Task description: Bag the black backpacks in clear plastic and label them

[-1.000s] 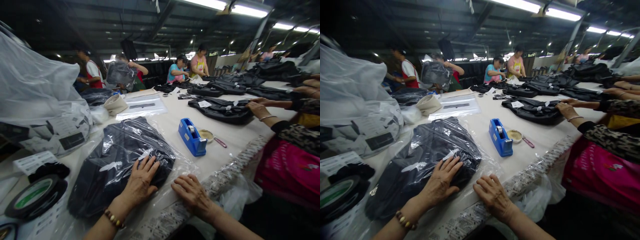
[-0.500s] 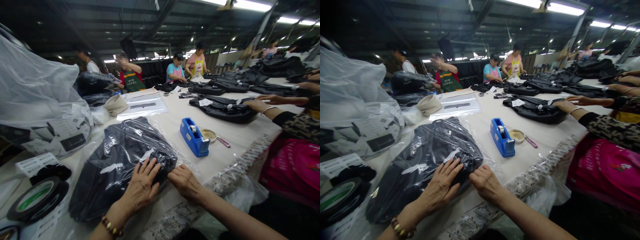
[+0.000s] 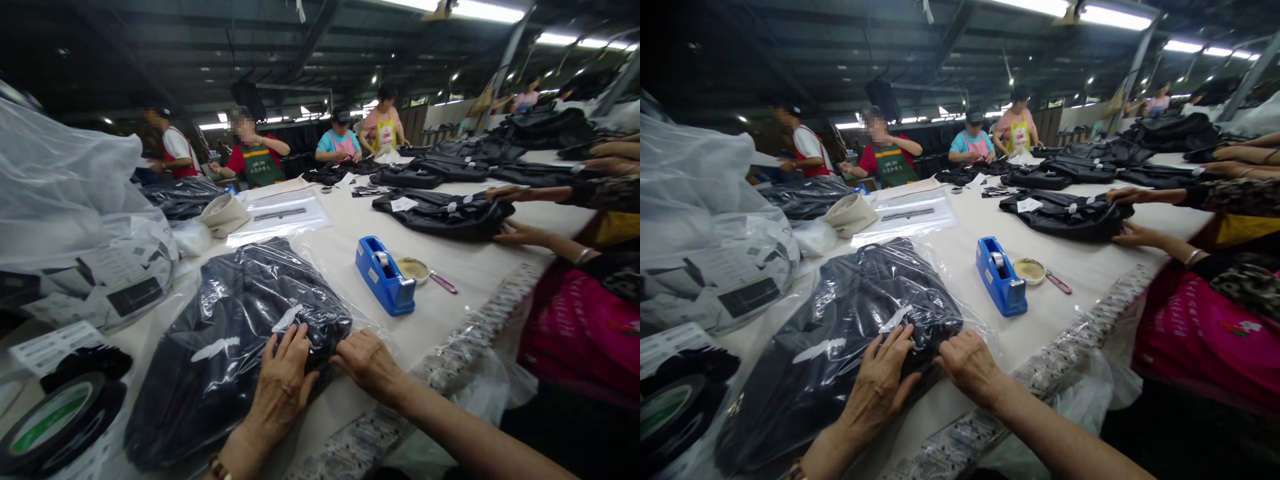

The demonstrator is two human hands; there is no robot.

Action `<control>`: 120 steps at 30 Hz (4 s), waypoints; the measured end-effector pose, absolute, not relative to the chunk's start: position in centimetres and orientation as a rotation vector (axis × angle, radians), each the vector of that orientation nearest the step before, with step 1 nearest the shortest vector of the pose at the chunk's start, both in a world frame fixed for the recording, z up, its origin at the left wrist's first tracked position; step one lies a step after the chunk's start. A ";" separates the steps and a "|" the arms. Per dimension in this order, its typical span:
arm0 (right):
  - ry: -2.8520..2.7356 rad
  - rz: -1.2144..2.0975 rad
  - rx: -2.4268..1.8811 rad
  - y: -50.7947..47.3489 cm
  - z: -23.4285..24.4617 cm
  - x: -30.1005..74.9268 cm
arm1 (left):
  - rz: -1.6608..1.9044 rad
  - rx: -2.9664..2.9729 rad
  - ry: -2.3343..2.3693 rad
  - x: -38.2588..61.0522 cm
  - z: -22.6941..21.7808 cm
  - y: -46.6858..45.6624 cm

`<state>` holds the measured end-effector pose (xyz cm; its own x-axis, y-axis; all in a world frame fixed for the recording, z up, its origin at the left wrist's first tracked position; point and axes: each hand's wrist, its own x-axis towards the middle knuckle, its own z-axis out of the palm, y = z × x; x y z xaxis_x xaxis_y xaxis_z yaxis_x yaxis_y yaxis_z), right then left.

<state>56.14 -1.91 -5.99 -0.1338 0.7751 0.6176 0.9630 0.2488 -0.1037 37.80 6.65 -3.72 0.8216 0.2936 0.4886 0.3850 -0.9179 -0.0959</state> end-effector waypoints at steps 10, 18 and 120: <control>-2.154 -0.336 -1.546 -3.2 -3.7 61.5 | -0.668 -2.857 -0.578 37.7 -3.4 6.7; -2.022 -0.427 -1.560 -4.1 -4.0 63.7 | -0.722 -2.833 -0.565 37.8 -3.6 6.7; -2.143 0.173 -2.318 0.4 0.4 53.5 | -0.961 -2.643 -0.494 37.8 -5.9 7.6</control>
<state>53.50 0.38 0.43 0.0748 0.9928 -0.0934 0.9950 -0.0806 -0.0594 37.83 7.56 -5.95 0.7192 0.2184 0.6595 0.4087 -0.9007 -0.1474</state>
